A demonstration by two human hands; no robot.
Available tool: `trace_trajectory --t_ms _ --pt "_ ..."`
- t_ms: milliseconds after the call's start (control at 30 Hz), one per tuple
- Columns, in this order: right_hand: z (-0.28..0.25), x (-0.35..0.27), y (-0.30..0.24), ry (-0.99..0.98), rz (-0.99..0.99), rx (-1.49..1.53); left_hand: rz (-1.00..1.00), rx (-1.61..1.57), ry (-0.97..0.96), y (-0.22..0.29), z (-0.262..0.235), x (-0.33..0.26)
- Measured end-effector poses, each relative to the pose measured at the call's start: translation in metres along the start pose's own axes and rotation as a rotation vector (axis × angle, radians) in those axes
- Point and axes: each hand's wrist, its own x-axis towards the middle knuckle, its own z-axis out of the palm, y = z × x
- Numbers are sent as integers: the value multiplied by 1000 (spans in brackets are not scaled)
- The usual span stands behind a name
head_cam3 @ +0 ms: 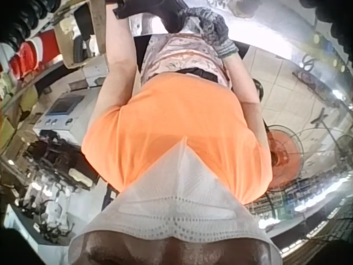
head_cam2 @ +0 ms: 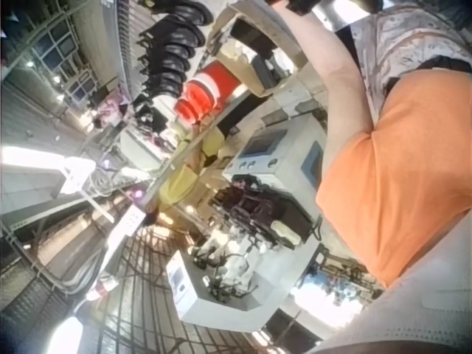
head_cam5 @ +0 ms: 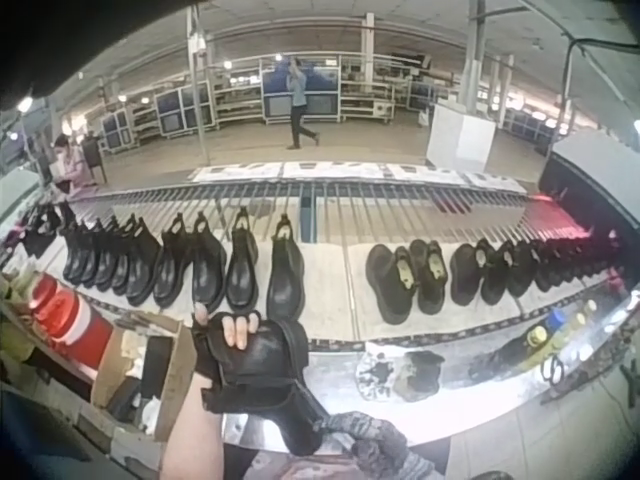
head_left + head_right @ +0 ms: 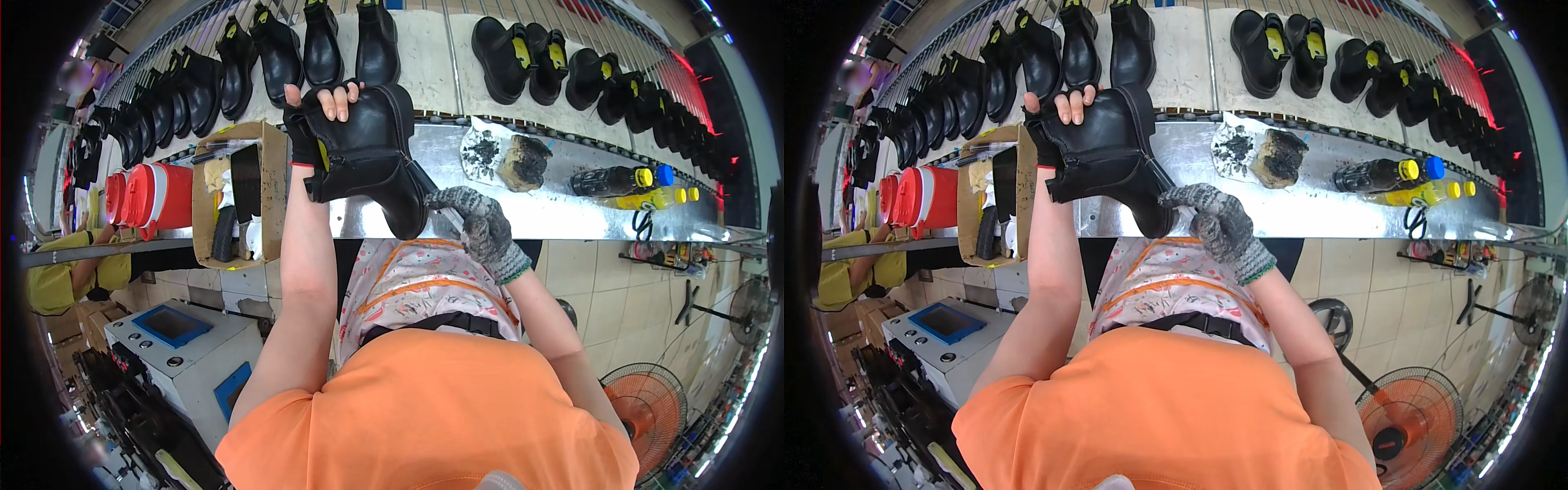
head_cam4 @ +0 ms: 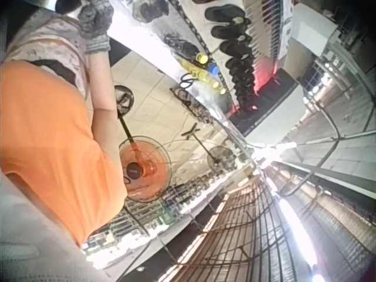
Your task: Apply adhesive or sealant to the seams and edges of black leather boots using a brush tool.
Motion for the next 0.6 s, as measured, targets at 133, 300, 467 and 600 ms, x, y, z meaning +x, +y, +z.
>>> trace_trajectory --t_ms 133,300,467,600 --pt "-11 -4 2 -83 152 26 -17 -14 14 4 -10 -3" --pt "-25 -12 -3 -195 309 -26 -54 -11 152 10 -19 -12" --pt "-30 -24 -6 -218 497 44 -40 46 202 14 -35 -13" --pt "-26 -34 5 -142 441 140 -87 25 357 17 -44 -20"
